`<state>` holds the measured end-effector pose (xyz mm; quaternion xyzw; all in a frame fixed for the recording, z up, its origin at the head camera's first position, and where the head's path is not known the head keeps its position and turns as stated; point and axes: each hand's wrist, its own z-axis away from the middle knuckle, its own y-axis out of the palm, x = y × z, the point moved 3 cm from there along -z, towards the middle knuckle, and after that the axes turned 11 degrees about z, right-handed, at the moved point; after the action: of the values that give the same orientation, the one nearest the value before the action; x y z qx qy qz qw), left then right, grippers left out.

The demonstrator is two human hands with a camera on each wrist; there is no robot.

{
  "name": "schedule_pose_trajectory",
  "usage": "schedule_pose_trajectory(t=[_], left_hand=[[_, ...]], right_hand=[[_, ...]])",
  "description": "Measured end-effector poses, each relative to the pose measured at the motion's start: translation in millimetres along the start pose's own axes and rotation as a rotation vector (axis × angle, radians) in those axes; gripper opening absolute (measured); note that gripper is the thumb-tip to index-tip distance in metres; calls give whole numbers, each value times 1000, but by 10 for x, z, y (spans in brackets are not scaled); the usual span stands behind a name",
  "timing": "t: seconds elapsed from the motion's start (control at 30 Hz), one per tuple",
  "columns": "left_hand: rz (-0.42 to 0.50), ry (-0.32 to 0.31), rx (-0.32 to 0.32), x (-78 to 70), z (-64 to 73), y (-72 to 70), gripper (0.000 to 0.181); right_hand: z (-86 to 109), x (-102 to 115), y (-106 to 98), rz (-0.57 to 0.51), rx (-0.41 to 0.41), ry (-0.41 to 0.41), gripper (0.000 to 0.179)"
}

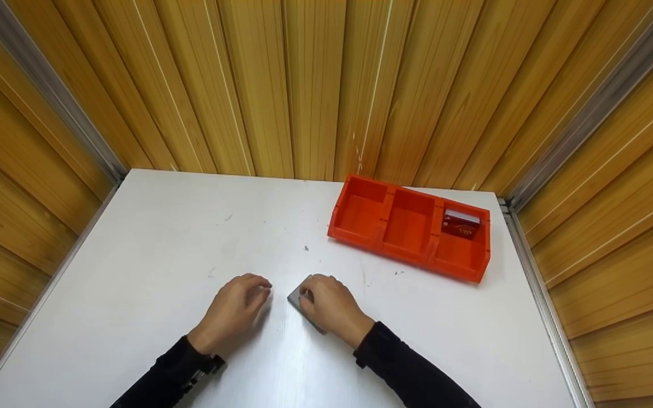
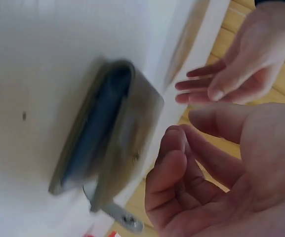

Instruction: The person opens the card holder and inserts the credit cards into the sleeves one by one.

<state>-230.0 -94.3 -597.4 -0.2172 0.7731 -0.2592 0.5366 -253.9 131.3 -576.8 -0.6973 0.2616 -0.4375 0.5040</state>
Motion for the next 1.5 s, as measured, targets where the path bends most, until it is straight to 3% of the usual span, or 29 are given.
schedule_pose_trajectory(t=[0.13,0.27,0.43,0.6,0.97,1.5], left_hand=[[16,25,-21,-73,-23,44,12],[7,24,-9,-135,-54,111,11],[-9,-19,50,-175,-91,203,16],[-30,-76,101,-187,-100,309,36],[-62,-153,136,-188,-75,492,42],[16,-206,132,-131,-136,496,31]], right_hand=[[9,-143,-177,5,-12,41,8],[30,-291,-290,0,34,109,11],[57,-440,-336,37,129,206,16],[86,-551,-314,61,210,271,23],[94,-591,-133,63,254,212,14],[117,-577,-57,46,231,228,18]])
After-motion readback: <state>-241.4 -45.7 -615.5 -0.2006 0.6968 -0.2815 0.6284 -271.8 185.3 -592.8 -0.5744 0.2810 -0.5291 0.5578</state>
